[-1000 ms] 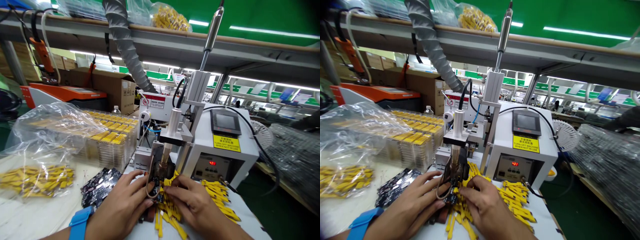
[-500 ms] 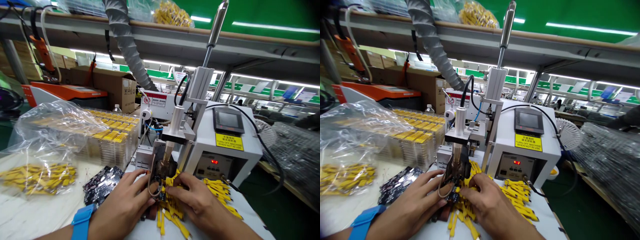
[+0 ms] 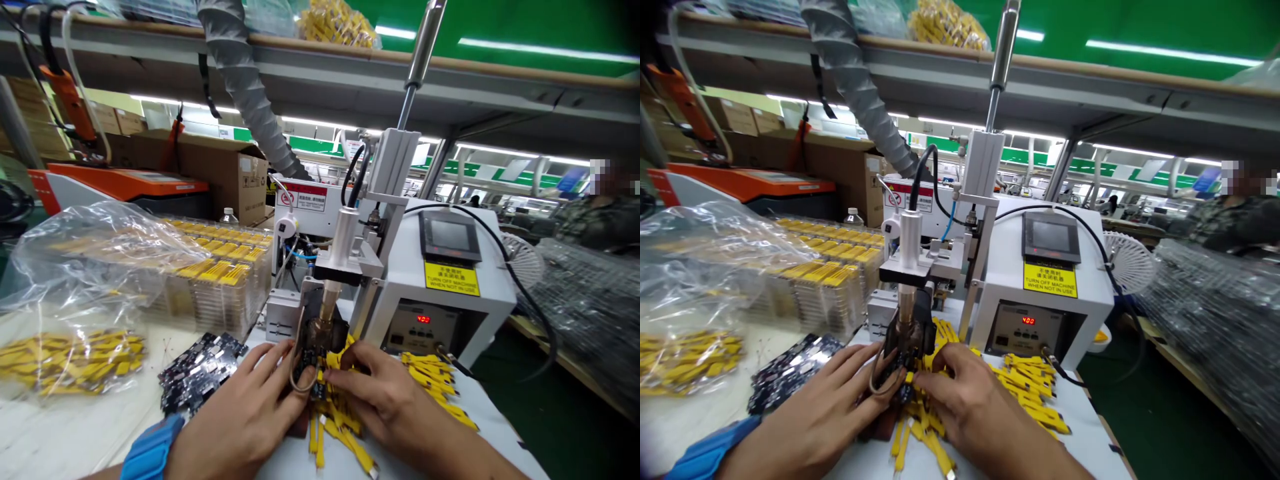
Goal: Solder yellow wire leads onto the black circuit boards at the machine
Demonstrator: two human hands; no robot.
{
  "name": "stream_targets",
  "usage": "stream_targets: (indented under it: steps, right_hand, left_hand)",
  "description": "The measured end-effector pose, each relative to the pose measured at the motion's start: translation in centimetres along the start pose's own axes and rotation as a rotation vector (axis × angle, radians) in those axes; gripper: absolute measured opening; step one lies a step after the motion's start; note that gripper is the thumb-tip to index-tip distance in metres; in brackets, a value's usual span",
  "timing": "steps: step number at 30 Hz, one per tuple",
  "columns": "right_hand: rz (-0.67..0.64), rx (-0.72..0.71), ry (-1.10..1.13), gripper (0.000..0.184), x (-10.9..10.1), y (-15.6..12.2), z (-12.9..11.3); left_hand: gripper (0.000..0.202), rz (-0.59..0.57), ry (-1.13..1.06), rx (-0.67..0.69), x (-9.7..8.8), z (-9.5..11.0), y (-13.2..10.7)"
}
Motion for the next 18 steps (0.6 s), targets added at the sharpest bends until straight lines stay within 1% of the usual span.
stream_targets:
  steps: [3, 6, 8, 13, 18]
  right_hand:
    - [0.026, 0.000, 0.029, 0.028, 0.2, 0.1, 0.0]
    - [0.066, -0.019, 0.033, 0.028, 0.2, 0.2, 0.0]
    - [0.066, -0.004, 0.030, 0.027, 0.2, 0.1, 0.0]
    - [0.031, 0.024, 0.025, 0.027, 0.1, -0.2, -0.1]
    - [0.012, 0.009, -0.006, 0.029, 0.0, -0.1, -0.2]
  left_hand:
    - [0.050, 0.058, -0.144, -0.051, -0.1, -0.3, 0.4]
    - [0.039, 0.120, -0.306, -0.146, -0.1, -0.6, 0.5]
    - [0.033, 0.132, -0.374, -0.204, 0.1, -0.8, 0.4]
    - [0.031, 0.125, -0.439, -0.254, 0.4, -0.9, 0.0]
    - [0.030, 0.131, -0.475, -0.309, 0.5, -1.1, 0.0]
Point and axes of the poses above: each hand's wrist, its own y-axis towards the middle knuckle, its own x-axis out of the palm, z = x × y, the point moved 1 cm from there along y, towards the middle knuckle, and after that the axes turned 1 degree about -x, right-handed, at the moved point
